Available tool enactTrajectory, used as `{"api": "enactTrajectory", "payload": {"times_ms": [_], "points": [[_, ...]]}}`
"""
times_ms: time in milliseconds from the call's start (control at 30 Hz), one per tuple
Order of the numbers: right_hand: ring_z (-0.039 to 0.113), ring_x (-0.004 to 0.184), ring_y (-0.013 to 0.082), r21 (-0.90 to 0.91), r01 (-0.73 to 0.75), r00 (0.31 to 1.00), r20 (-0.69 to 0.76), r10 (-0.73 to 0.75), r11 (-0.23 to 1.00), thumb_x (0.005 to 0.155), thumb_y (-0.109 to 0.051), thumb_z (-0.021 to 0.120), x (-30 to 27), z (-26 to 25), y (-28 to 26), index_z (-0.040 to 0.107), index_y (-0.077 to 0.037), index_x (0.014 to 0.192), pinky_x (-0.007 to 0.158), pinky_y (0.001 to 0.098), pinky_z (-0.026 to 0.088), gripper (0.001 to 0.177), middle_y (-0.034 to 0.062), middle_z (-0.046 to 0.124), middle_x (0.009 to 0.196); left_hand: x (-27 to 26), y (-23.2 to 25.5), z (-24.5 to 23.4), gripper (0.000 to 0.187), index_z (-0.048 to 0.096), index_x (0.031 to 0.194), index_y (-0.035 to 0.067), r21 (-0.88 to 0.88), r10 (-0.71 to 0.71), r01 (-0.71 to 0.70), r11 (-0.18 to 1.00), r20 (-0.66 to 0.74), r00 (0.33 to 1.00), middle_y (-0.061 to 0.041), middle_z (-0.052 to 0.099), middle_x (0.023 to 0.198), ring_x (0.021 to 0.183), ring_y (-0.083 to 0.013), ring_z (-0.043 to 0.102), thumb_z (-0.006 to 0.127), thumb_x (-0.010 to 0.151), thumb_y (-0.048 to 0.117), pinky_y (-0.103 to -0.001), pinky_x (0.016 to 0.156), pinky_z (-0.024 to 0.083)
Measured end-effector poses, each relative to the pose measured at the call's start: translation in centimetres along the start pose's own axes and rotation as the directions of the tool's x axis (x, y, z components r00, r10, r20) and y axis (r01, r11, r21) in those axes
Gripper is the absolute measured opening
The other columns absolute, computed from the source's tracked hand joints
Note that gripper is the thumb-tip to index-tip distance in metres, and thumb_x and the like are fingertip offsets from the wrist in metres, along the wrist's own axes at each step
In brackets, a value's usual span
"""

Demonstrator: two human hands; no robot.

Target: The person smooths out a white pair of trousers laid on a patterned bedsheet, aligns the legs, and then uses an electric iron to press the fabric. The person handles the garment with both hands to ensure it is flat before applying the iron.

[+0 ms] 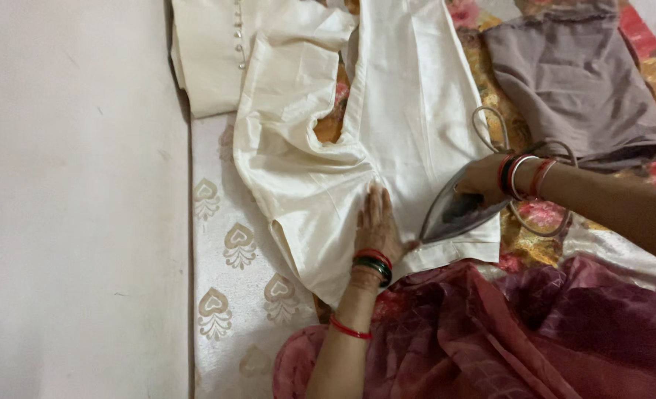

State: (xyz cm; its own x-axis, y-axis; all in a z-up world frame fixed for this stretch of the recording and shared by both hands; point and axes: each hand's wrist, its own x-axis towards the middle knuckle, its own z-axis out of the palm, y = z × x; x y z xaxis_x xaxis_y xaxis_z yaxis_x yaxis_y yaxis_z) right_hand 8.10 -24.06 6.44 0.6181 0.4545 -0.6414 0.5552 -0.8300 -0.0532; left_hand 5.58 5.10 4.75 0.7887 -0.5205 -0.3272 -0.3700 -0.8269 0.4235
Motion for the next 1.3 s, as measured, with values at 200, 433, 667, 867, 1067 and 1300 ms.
{"api": "enactTrajectory", "payload": {"times_ms": [200,433,667,867,1067,1300], "points": [[0.071,0.101,0.0342,0.104,-0.119,0.989,-0.072,0.127,0.987,0.075,-0.048,0.078,-1.1,-1.5,-2.1,0.073,-0.02,0.108,0.092,0.0464,0.056,0.044,0.0099,0.075,0.104,-2.7,1.4,1.8,0.149,-0.007,0.162,0.002,0.026,0.011,-0.011,1.0,-0.024,1.0,-0.021,-0.006,0.171,0.158,-0.0342,0.001,0.092,0.064,0.055,-0.049,0.125,0.01],[0.07,0.102,0.0345,0.187,-0.129,0.981,-0.119,0.153,0.974,0.073,-0.05,0.08,-1.6,-1.1,-4.6,0.074,-0.018,0.105,0.092,0.0458,0.056,0.045,0.0113,0.075,0.105,-2.6,0.8,2.2,0.157,-0.008,0.16,-0.003,0.085,-0.026,0.031,0.996,-0.058,0.998,-0.023,-0.001,0.171,0.159,-0.0334,-0.001,0.09,0.059,0.064,-0.042,0.128,0.005],[0.072,0.102,0.0328,0.038,-0.165,0.986,0.028,0.164,0.986,0.068,-0.038,0.084,-2.9,1.6,-0.2,0.078,-0.013,0.102,0.093,0.0422,0.058,0.043,0.0141,0.076,0.104,-2.2,0.1,2.8,0.155,-0.007,0.16,-0.004,0.139,0.012,0.0,0.99,-0.086,0.996,-0.024,-0.002,0.17,0.158,-0.0343,-0.005,0.086,0.061,0.071,-0.042,0.127,-0.001],[0.072,0.101,0.0323,0.339,-0.215,0.957,-0.115,0.267,0.916,0.065,-0.038,0.085,-2.8,2.3,-2.9,0.076,-0.016,0.101,0.092,0.0449,0.057,0.043,0.0112,0.076,0.1,-2.2,0.5,3.2,0.156,-0.008,0.163,0.004,0.129,-0.031,0.037,0.991,-0.049,0.998,-0.022,-0.008,0.171,0.158,-0.0343,-0.009,0.085,0.059,0.074,-0.045,0.126,-0.001],[0.072,0.101,0.0342,0.162,-0.202,0.974,-0.069,0.216,0.966,0.068,-0.039,0.084,-3.2,2.9,-0.4,0.076,-0.014,0.104,0.091,0.0441,0.058,0.045,0.0146,0.075,0.104,-2.1,0.5,3.3,0.155,-0.006,0.163,0.005,0.113,-0.03,0.041,0.993,-0.098,0.995,-0.022,-0.008,0.171,0.158,-0.034,-0.009,0.084,0.058,0.076,-0.045,0.127,0.0],[0.076,0.093,0.0342,0.251,-0.344,0.908,-0.155,0.388,0.905,0.065,-0.043,0.082,-5.7,2.0,2.5,0.08,-0.009,0.097,0.086,0.0443,0.06,0.046,0.0172,0.079,0.096,-2.2,0.8,3.7,0.154,-0.003,0.163,0.005,0.15,-0.029,0.049,0.987,-0.138,0.99,-0.022,-0.001,0.171,0.159,-0.0344,-0.005,0.085,0.057,0.074,-0.045,0.128,0.001]]}}
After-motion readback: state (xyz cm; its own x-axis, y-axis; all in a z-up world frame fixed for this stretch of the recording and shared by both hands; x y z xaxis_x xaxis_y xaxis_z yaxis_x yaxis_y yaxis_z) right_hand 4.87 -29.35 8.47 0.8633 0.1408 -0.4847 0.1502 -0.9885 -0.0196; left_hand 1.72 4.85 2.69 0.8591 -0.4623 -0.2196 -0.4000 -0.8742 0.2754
